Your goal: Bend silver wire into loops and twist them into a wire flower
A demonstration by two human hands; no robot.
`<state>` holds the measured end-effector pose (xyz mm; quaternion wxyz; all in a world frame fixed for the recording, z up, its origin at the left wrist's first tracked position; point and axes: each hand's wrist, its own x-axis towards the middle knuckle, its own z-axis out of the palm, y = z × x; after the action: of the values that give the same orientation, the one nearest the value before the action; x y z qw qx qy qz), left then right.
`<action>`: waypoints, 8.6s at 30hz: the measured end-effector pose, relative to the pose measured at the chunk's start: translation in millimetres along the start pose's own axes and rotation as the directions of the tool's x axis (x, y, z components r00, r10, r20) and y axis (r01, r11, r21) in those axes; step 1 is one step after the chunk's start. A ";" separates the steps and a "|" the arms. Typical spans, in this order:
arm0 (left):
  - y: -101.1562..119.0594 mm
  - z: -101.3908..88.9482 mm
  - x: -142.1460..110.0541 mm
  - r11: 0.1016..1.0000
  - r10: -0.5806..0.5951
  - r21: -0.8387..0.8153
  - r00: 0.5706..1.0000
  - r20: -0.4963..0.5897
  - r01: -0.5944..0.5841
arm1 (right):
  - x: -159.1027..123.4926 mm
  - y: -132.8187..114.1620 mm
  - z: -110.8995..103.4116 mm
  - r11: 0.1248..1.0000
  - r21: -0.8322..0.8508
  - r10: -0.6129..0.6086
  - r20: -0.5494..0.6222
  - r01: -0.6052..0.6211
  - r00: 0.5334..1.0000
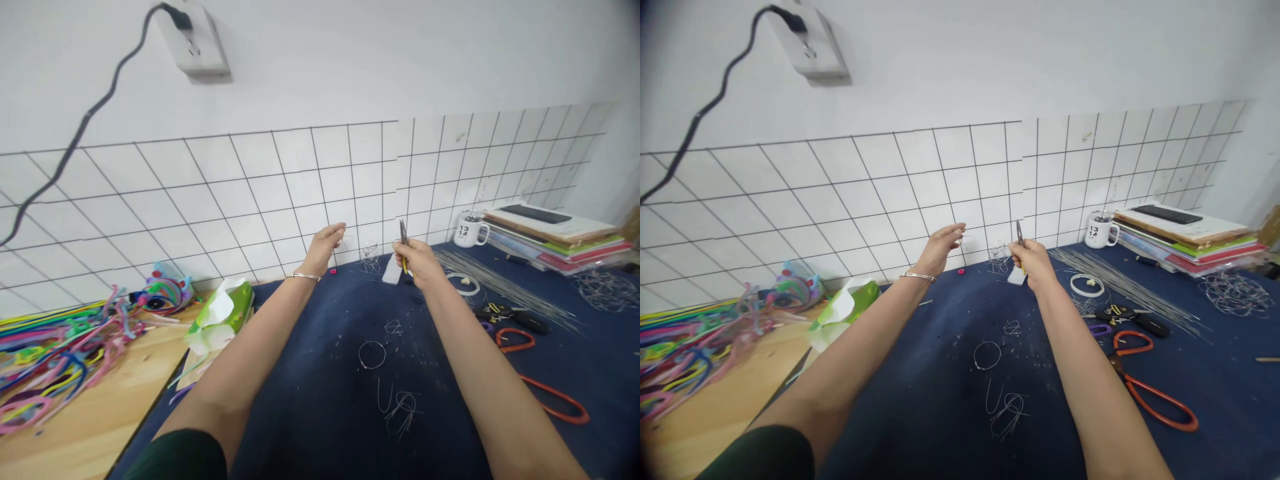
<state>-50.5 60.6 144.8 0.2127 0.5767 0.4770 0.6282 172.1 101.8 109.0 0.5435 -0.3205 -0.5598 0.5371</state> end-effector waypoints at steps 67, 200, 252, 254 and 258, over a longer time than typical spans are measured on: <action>28.9 -52.2 -81.8 -0.073 0.415 0.241 0.190 0.890 -0.968 | -4.1 -89.7 54.3 0.956 -0.239 0.273 0.516 -0.170 0.812; -90.8 -6.3 -116.4 0.683 0.007 0.580 0.797 0.604 -0.445 | -79.7 42.4 -32.2 0.480 -0.864 0.314 0.333 0.154 0.889; -46.7 16.2 -139.9 0.938 -0.044 0.294 0.778 0.627 -0.184 | -112.1 26.9 5.3 0.804 -0.583 0.402 0.387 -0.118 0.830; -46.7 15.9 -139.6 0.946 -0.068 0.292 0.789 0.610 -0.144 | -111.7 26.5 5.2 0.812 -0.570 0.417 0.409 -0.130 0.811; -46.3 15.1 -138.5 0.968 -0.143 0.250 0.785 0.603 -0.016 | -112.0 27.0 5.7 0.818 -0.556 0.435 0.425 -0.150 0.794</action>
<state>-15.8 -26.2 31.6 0.3061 0.7550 0.4735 0.3348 183.4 0.6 54.7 0.1717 -0.3717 -0.7478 0.5227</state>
